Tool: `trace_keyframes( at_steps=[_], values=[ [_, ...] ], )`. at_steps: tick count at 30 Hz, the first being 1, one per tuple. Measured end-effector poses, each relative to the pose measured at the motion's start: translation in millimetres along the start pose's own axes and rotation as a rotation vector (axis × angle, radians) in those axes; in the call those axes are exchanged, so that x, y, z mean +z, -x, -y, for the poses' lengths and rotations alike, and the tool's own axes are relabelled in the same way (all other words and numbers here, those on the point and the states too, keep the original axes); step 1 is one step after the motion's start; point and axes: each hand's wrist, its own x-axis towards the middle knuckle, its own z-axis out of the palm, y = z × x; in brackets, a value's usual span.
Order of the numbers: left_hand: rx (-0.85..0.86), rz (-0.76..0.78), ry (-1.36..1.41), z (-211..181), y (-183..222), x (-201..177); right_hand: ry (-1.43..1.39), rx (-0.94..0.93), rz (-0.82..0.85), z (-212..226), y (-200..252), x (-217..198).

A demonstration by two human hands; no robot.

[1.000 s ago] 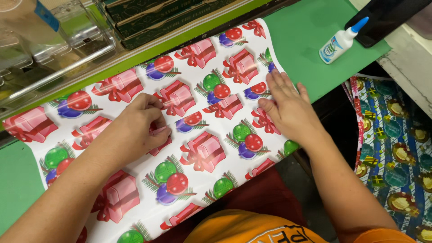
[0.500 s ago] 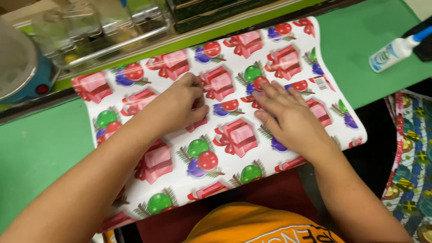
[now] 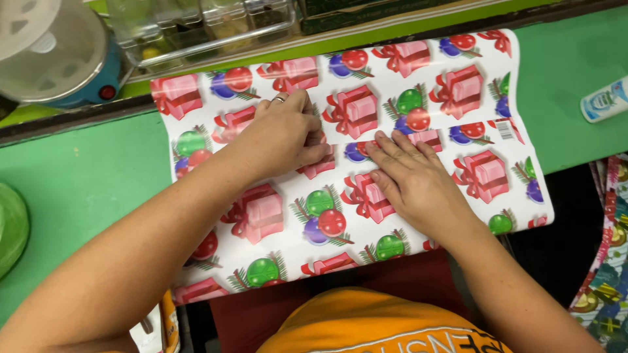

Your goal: The person constructs a paper gift bag by applying glue to the edges of patterned paper and folding the sections together by hand.

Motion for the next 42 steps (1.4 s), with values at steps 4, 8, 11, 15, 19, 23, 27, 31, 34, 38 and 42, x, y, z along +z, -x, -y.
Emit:
trace_keyframes(
  at_steps=[4,8,11,15,19,23,27,31,34,38,42],
  values=[
    [-0.025,-0.012,0.011,4.3,28.7,-19.7,0.016,0.003,0.006,1.1,-0.5,-0.3],
    [-0.079,0.008,-0.039,19.1,61.1,-42.8,0.005,0.013,0.064,2.3,-2.3,-5.5],
    [-0.232,0.037,-0.074,35.6,87.5,-58.0,0.041,0.016,0.095,2.3,-6.6,-8.6],
    [-0.589,0.12,0.003,57.4,127.0,-75.8,0.072,-0.099,0.031,6.4,-18.9,-17.8],
    [-0.77,0.01,0.45,56.1,158.6,-85.1,0.166,-0.003,0.14,22.9,-36.8,-34.7],
    [-0.841,-0.149,0.69,71.4,184.9,-56.9,0.254,0.062,0.254,50.4,-61.0,-46.3],
    [-0.723,-0.314,1.041,78.6,202.4,-29.9,0.101,-0.107,0.263,86.5,-92.7,-41.0],
    [-0.665,-0.433,0.92,76.4,214.5,-26.9,-0.142,-0.258,0.335,136.1,-130.3,-28.4],
    [-0.734,-0.566,0.714,87.9,226.5,-22.0,-0.196,-0.25,0.365,166.1,-146.0,-20.3],
    [-0.561,-0.773,0.563,91.3,236.6,5.1,-0.168,-0.281,0.341,185.8,-148.8,-9.8],
    [-0.568,-0.736,0.561,46.9,250.2,11.5,-0.16,-0.325,0.28,193.2,-143.8,3.8]
  ],
)
